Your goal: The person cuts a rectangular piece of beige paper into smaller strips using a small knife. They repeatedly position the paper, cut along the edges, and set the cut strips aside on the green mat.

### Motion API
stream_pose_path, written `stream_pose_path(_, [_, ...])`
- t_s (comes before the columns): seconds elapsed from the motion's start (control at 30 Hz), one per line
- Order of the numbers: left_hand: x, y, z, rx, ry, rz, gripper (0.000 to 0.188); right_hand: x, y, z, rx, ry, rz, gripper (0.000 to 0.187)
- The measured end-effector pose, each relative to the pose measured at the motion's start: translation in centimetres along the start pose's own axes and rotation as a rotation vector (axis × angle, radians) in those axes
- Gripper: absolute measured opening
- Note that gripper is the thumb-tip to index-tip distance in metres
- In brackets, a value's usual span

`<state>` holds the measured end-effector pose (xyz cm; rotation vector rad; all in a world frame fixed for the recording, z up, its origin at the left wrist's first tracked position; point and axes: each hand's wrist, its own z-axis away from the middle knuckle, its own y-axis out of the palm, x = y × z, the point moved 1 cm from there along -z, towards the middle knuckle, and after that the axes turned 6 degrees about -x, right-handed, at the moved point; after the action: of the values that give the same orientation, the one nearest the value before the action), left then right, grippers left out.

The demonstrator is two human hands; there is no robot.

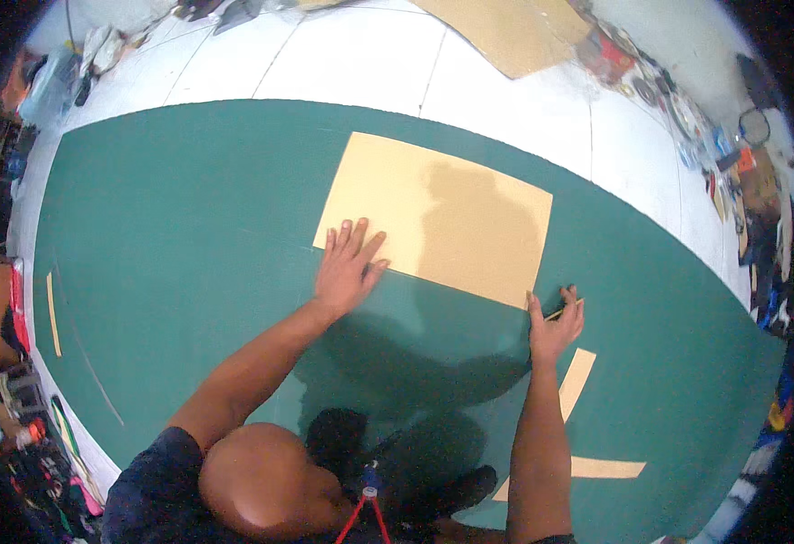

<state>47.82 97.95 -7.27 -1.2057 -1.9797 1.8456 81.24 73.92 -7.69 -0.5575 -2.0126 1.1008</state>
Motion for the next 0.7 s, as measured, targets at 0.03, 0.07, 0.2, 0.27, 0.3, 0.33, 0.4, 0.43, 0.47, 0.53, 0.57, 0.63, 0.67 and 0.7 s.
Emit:
stream_pose_path(0.03, [0.2, -0.3, 0.2, -0.002, -0.014, 0.002, 0.053, 0.2, 0.2, 0.1, 0.008, 0.01, 0.002, 0.071])
stream_pose_path(0.07, [0.2, -0.3, 0.3, -0.001, -0.024, 0.01, 0.053, 0.3, 0.1, 0.0, 0.014, 0.024, 0.011, 0.071])
stream_pose_path(0.2, [0.1, -0.5, 0.3, -0.021, -0.035, 0.031, 0.052, 0.3, 0.1, -0.3, 0.017, 0.002, -0.01, 0.072])
stream_pose_path(0.27, [-0.1, -0.5, 0.3, -0.02, -0.043, 0.047, 0.051, 0.2, 0.1, -0.5, 0.014, 0.002, -0.003, 0.072])
stream_pose_path(0.3, [-0.2, -0.5, 0.3, -0.018, -0.047, 0.055, 0.051, 0.1, 0.1, -0.6, 0.013, 0.002, -0.003, 0.072])
stream_pose_path(0.33, [-0.3, -0.5, 0.2, -0.022, -0.046, 0.062, 0.051, 0.1, 0.1, -0.6, 0.013, 0.002, -0.003, 0.072])
stream_pose_path(0.4, [-0.3, -0.5, 0.3, -0.028, -0.049, 0.072, 0.051, 0.1, 0.1, -0.7, 0.016, 0.006, -0.001, 0.072])
stream_pose_path(0.43, [-0.2, -0.5, 0.3, -0.038, -0.044, 0.078, 0.051, 0.2, 0.2, -0.7, 0.017, 0.01, 0.002, 0.072])
stream_pose_path(0.47, [-0.2, -0.6, 0.3, -0.047, -0.042, 0.081, 0.051, 0.1, 0.2, -0.5, 0.022, 0.013, 0.004, 0.072])
stream_pose_path(0.53, [-0.3, -0.6, 0.2, -0.056, -0.034, 0.081, 0.051, 0.0, 0.1, -0.9, 0.017, 0.006, -0.026, 0.072])
stream_pose_path(0.57, [-0.2, -0.5, 0.1, -0.053, -0.031, 0.076, 0.051, 0.0, 0.2, -0.9, 0.021, 0.003, -0.042, 0.072])
stream_pose_path(0.63, [-0.1, -0.6, 0.3, -0.047, -0.033, 0.07, 0.051, -0.3, 0.1, -0.9, 0.037, -0.015, -0.019, 0.071])
stream_pose_path(0.67, [-0.2, -0.5, 0.2, -0.049, -0.033, 0.071, 0.051, -0.1, 0.1, -1.0, 0.038, -0.024, -0.008, 0.071])
stream_pose_path(0.7, [-0.1, -0.5, 0.2, -0.05, -0.032, 0.071, 0.051, 0.0, 0.1, -0.9, 0.037, -0.018, -0.001, 0.071])
